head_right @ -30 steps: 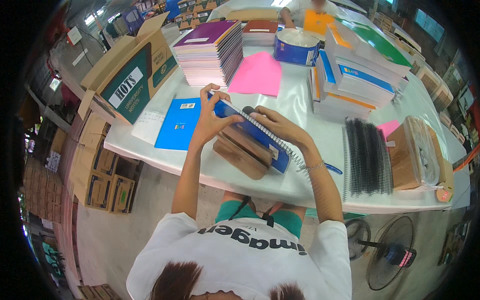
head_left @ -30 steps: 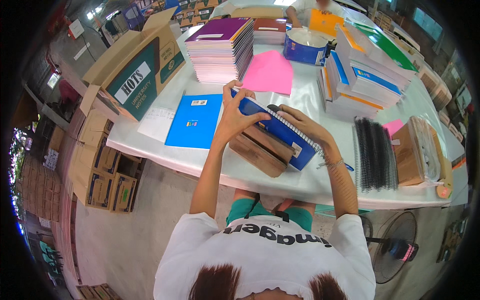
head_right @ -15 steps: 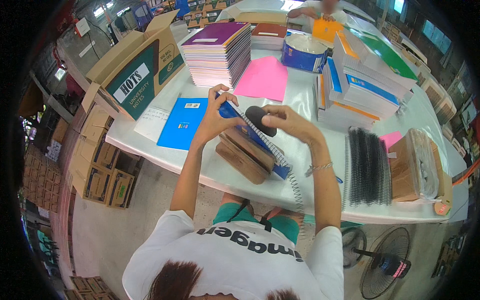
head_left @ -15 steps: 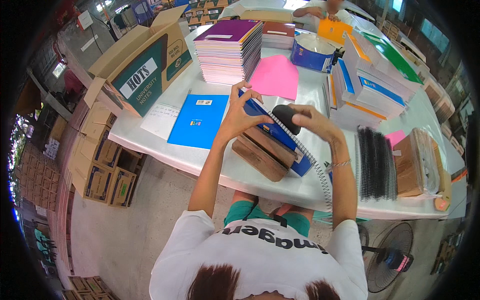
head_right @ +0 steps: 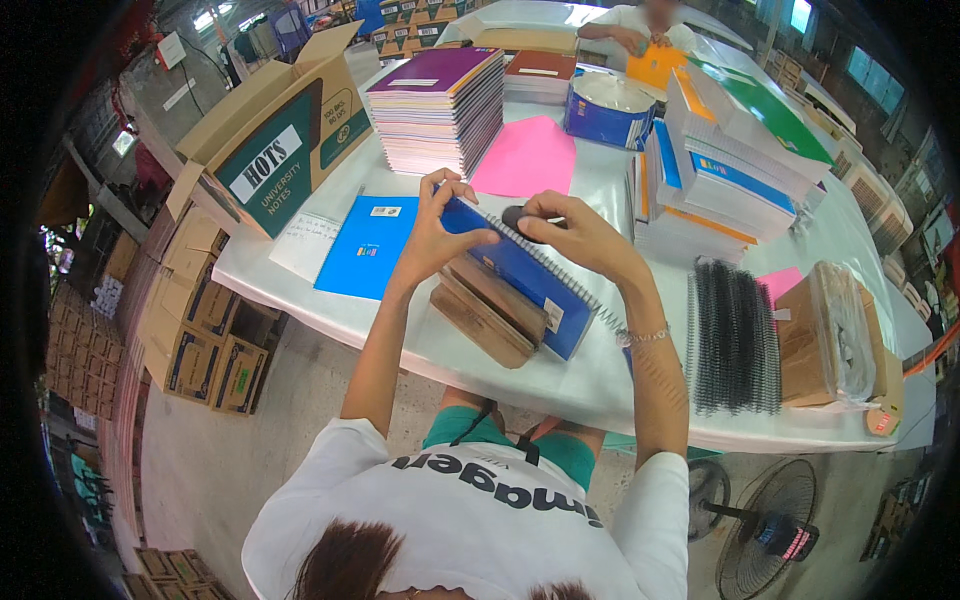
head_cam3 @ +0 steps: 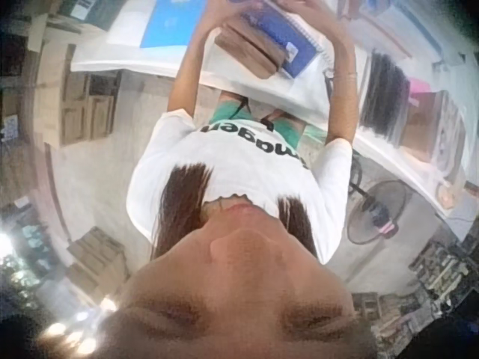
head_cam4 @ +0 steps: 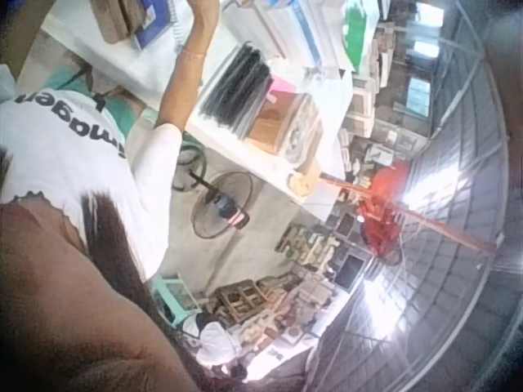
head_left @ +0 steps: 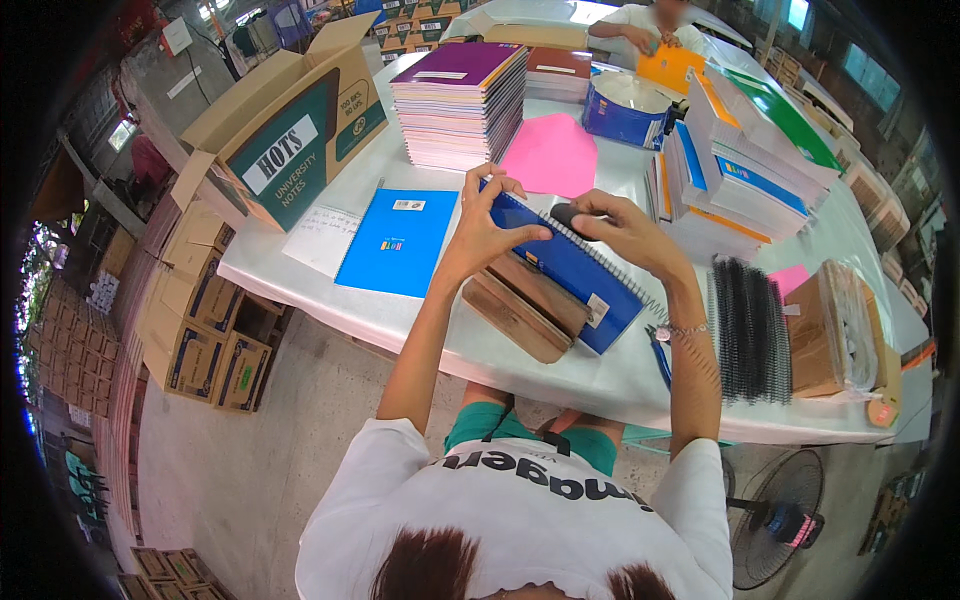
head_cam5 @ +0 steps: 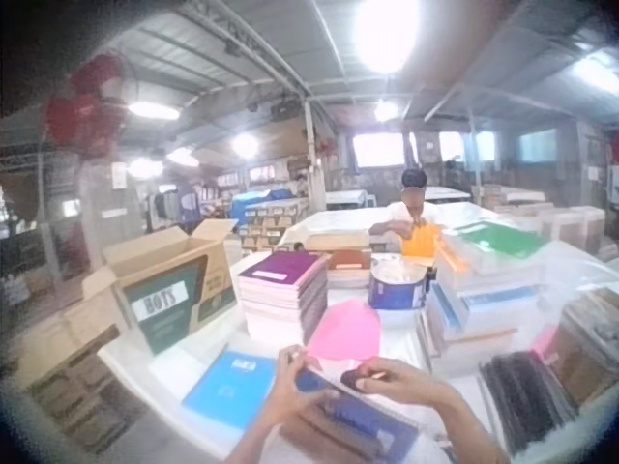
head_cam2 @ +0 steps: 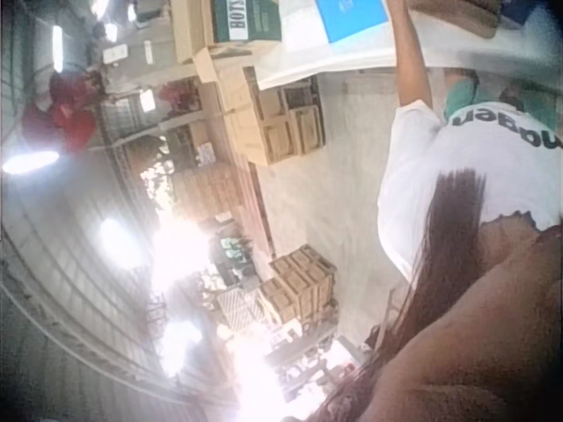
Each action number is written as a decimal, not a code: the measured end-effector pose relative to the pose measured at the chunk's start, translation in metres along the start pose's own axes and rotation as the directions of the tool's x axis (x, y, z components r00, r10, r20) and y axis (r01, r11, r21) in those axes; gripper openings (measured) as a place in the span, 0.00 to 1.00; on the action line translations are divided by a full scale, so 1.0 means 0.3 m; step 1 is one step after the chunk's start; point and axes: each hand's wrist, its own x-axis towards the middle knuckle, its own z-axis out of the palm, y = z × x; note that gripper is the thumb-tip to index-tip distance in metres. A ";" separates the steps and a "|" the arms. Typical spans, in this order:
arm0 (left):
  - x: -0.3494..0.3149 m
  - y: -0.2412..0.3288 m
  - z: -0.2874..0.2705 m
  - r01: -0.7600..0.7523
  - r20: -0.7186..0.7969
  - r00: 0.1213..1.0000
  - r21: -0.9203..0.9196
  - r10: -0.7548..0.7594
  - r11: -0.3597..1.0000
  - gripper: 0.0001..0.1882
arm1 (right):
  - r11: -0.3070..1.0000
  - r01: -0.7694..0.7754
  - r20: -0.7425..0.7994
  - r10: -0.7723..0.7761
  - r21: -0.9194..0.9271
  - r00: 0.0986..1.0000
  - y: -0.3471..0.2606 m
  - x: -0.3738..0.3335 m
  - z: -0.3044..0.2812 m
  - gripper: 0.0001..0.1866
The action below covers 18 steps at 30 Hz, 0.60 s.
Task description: The person assembles spiral notebooks by placing covers and paper onto a wooden jig, manually threading a plastic spiral coil through the punched holes, and using pliers to trim and crimp the ends of the coil.
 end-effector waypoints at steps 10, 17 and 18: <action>-0.007 -0.054 0.002 -0.061 -0.043 0.997 -0.008 0.061 0.998 0.32 | 0.960 0.189 -0.032 -0.187 0.204 0.982 -0.118 0.013 0.071 0.11; -0.023 -0.002 -0.019 -0.002 -0.029 1.000 -0.027 0.001 1.000 0.29 | 0.883 0.039 -0.085 0.001 0.468 0.996 -0.007 0.024 0.118 0.13; -0.030 -0.006 -0.017 -0.003 -0.029 1.000 -0.029 0.002 1.000 0.29 | 0.913 0.088 -0.102 -0.051 0.398 0.993 0.004 0.021 0.127 0.13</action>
